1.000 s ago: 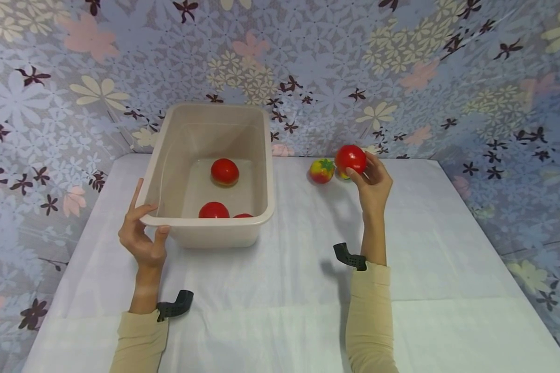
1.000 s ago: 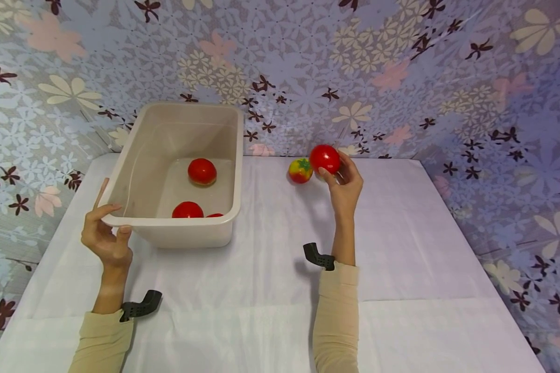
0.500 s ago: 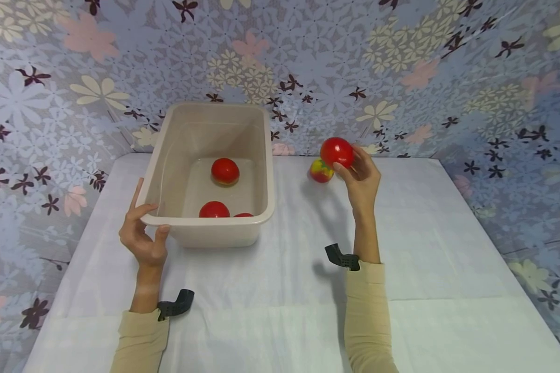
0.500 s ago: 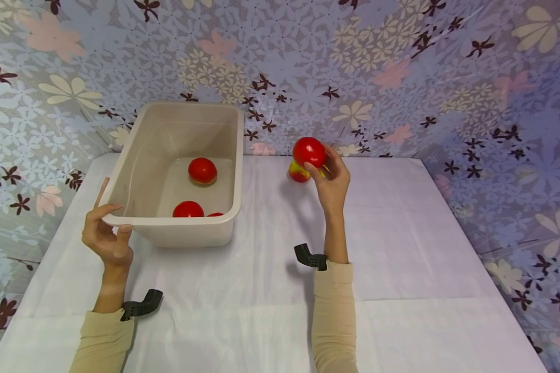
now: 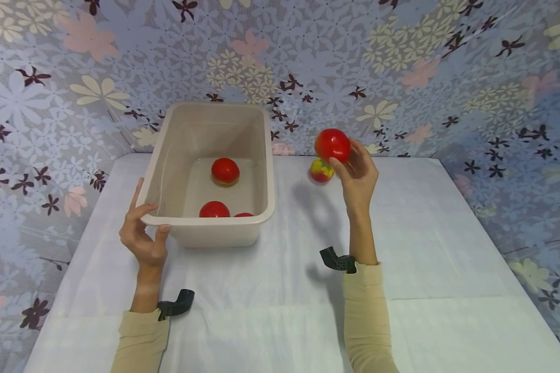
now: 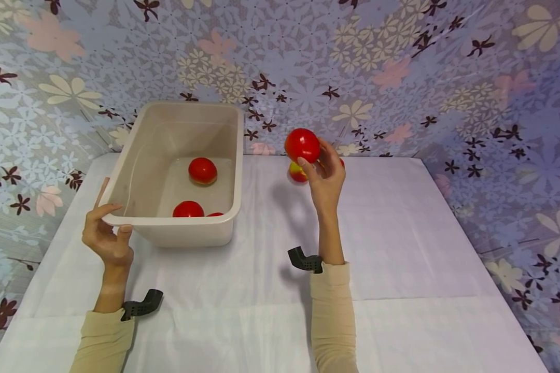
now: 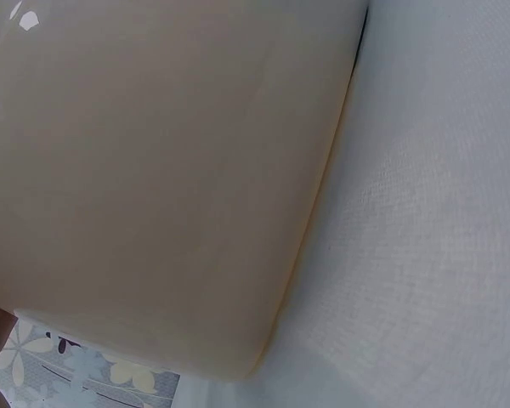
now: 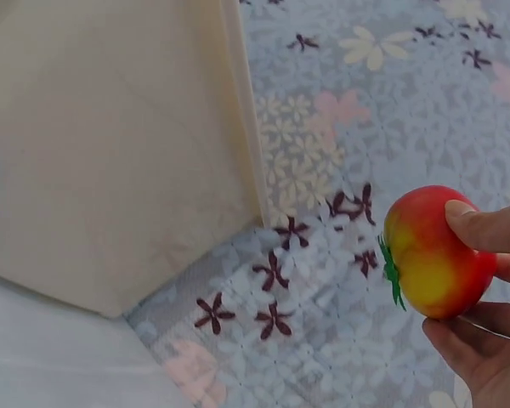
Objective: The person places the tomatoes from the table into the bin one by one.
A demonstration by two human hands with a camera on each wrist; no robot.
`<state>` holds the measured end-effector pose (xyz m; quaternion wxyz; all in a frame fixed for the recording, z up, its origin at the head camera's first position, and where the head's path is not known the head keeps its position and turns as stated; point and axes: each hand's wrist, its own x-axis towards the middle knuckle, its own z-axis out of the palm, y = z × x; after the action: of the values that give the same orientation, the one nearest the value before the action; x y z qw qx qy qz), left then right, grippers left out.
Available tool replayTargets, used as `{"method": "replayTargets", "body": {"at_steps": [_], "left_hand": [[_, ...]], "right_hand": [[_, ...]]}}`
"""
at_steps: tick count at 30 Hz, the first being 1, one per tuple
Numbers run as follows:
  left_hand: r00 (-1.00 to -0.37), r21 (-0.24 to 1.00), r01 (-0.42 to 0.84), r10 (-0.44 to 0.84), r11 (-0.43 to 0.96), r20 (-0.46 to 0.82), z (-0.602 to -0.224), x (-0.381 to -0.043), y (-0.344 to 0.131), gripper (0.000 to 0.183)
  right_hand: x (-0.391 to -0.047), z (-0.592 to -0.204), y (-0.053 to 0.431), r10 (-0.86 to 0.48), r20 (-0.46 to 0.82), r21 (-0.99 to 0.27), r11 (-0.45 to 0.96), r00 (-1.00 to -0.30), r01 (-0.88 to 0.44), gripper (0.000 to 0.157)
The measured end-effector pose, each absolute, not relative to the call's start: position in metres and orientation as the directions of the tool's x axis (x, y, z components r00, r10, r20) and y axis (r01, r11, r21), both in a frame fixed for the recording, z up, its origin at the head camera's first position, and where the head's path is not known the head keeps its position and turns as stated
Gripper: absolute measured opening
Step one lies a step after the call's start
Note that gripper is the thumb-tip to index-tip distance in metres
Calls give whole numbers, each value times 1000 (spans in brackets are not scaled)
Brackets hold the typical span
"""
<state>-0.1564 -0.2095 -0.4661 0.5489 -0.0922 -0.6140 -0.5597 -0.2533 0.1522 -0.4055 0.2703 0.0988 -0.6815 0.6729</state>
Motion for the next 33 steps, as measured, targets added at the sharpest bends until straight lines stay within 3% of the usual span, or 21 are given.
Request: {"method": "replayTargets", "body": {"at_steps": [16,26,33], "left_hand": [[-385,589,724,-499,358,776,-467,-156,-211,84],[-374,583,730,-506,357,777,-465,-155,-209,83],[-365,567,745,-497,352,788,-462,-155,-209,83]], "right_hand": [[-246,-399,117,101,557,-826,-34,-825,-562,53],[-238,-396,99,64,573,-819,4,-817,-574,54],[-233,-396,83,6,602,-797,-49,-799,-601,54]]}}
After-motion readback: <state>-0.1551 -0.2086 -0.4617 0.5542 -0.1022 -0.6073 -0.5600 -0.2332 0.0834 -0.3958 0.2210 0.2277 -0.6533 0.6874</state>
